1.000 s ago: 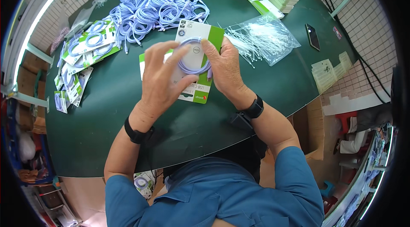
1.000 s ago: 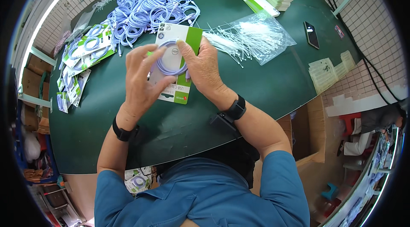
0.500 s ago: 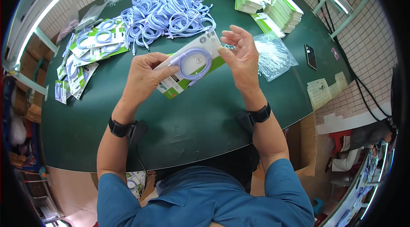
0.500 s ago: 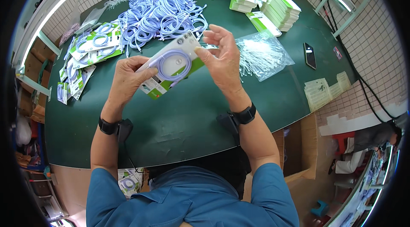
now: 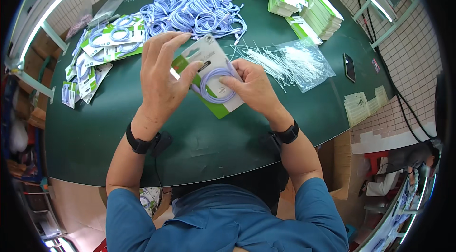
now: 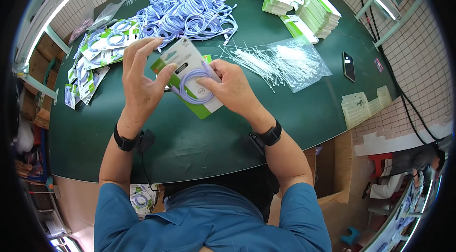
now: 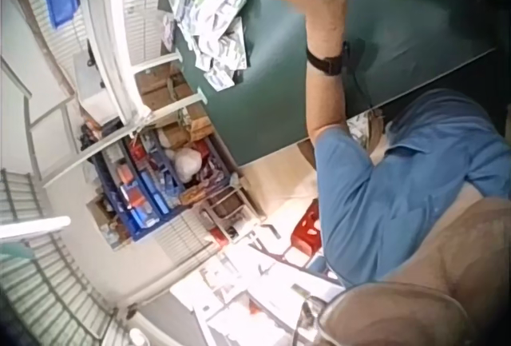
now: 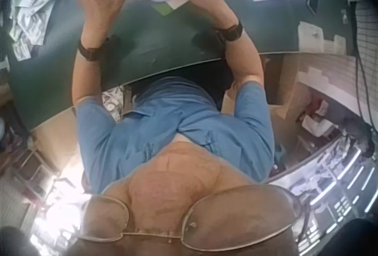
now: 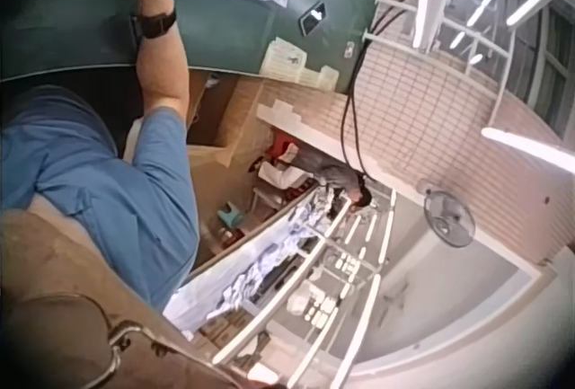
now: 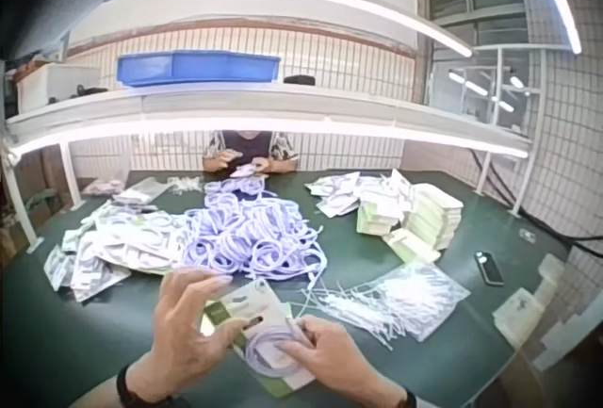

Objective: Assemble and package USB cables into cardboard retail boxes using cable ties.

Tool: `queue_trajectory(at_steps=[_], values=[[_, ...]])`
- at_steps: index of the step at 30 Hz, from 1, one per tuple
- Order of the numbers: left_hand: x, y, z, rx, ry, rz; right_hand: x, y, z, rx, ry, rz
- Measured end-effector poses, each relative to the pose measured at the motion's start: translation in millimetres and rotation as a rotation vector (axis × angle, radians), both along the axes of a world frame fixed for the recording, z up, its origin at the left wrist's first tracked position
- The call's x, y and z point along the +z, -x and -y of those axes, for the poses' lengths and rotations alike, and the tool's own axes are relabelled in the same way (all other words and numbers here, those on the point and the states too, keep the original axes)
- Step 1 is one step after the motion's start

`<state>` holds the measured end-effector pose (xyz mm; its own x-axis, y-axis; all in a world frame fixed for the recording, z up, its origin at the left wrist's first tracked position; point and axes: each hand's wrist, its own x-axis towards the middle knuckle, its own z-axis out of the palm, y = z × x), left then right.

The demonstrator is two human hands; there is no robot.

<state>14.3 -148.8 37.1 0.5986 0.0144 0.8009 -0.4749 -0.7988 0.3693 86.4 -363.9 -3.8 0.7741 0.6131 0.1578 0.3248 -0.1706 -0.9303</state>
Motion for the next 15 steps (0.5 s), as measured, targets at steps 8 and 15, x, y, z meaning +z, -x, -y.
queue_trajectory(at_steps=[8,15], values=[[-21,7,25,0.111,-0.119,0.04,-11,7,-10,-0.08,-0.482,-0.27],[-50,-3,38,-0.181,0.411,-0.194,-14,21,-18,-0.062,-0.581,-0.287]])
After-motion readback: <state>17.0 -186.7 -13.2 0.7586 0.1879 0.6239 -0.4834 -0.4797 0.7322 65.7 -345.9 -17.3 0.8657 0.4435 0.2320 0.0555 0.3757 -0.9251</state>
